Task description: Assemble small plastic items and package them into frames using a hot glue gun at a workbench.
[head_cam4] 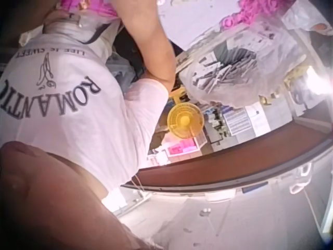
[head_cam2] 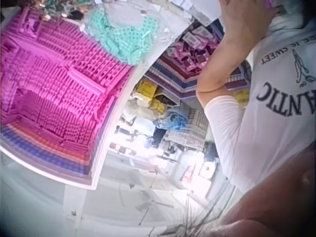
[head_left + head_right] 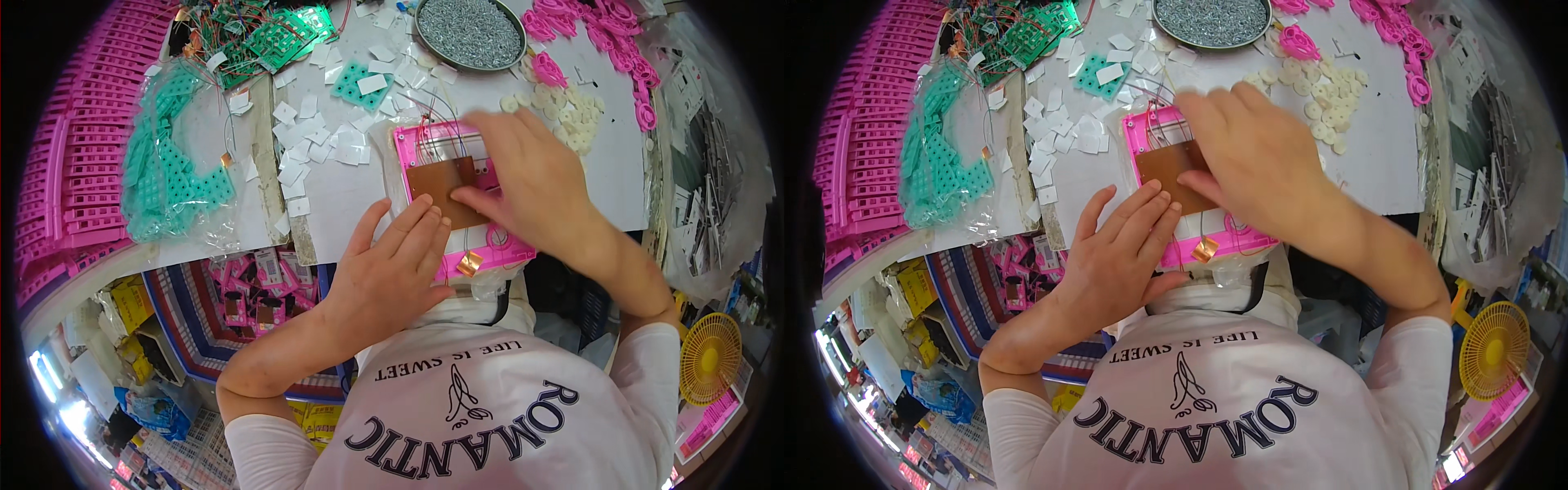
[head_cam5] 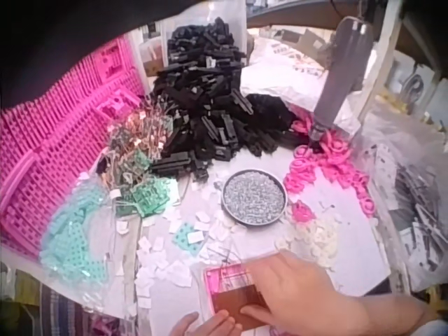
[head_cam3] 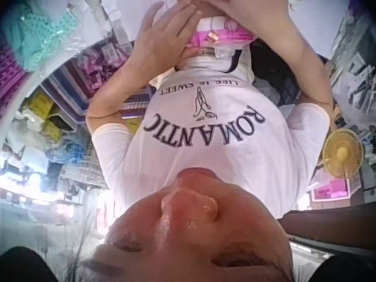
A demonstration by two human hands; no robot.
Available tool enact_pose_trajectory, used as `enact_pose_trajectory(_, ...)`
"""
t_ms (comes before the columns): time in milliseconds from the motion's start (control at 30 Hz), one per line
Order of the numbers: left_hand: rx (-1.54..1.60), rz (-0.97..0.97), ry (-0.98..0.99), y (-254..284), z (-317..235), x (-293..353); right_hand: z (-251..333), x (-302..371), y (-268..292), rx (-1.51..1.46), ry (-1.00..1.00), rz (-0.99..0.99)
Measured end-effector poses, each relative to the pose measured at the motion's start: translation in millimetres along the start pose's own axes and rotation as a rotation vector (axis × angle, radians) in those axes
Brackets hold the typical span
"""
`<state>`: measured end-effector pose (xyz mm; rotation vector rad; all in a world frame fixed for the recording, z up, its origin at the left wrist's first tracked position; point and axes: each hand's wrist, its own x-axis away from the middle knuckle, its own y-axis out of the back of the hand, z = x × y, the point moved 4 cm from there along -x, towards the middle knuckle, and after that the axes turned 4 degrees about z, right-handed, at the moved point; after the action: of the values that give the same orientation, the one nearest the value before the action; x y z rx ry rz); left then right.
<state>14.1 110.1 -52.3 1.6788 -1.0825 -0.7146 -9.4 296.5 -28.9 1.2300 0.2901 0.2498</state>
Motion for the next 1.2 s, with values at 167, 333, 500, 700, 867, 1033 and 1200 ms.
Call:
enact_pose_trajectory(167,0.069,0.026,-0.009,0.2,6.1,-2.6,33.0,47.2,-19.9,-0.055,0.169,0.08)
enact_pose_trajectory(333,0.069,0.073,-0.035,7.4,11.6,-6.7,37.8,43.6,-16.1,0.054,0.189,0.232)
enact_pose_trajectory(500,0.409,0.268,-0.062,41.0,38.5,-35.6,40.1,44.4,-21.0,0.209,0.263,0.248)
enact_pose_trajectory(700,0.052,-0.334,0.057,59.8,131.6,-175.9,46.4,39.5,-17.6,0.213,0.215,0.351)
enact_pose_trajectory(867,-0.192,-0.067,-0.017,28.8,142.2,-226.3,40.4,41.4,-15.7,0.12,0.184,0.327)
enact_pose_trajectory(1033,-0.222,-0.271,0.017,22.1,144.0,-232.5,19.9,33.1,2.4,-0.28,0.176,0.184)
enact_pose_trajectory(1200,-0.289,-0.268,0.056,18.9,155.1,-244.9,-67.3,44.6,95.1,-0.569,0.109,-1.239)
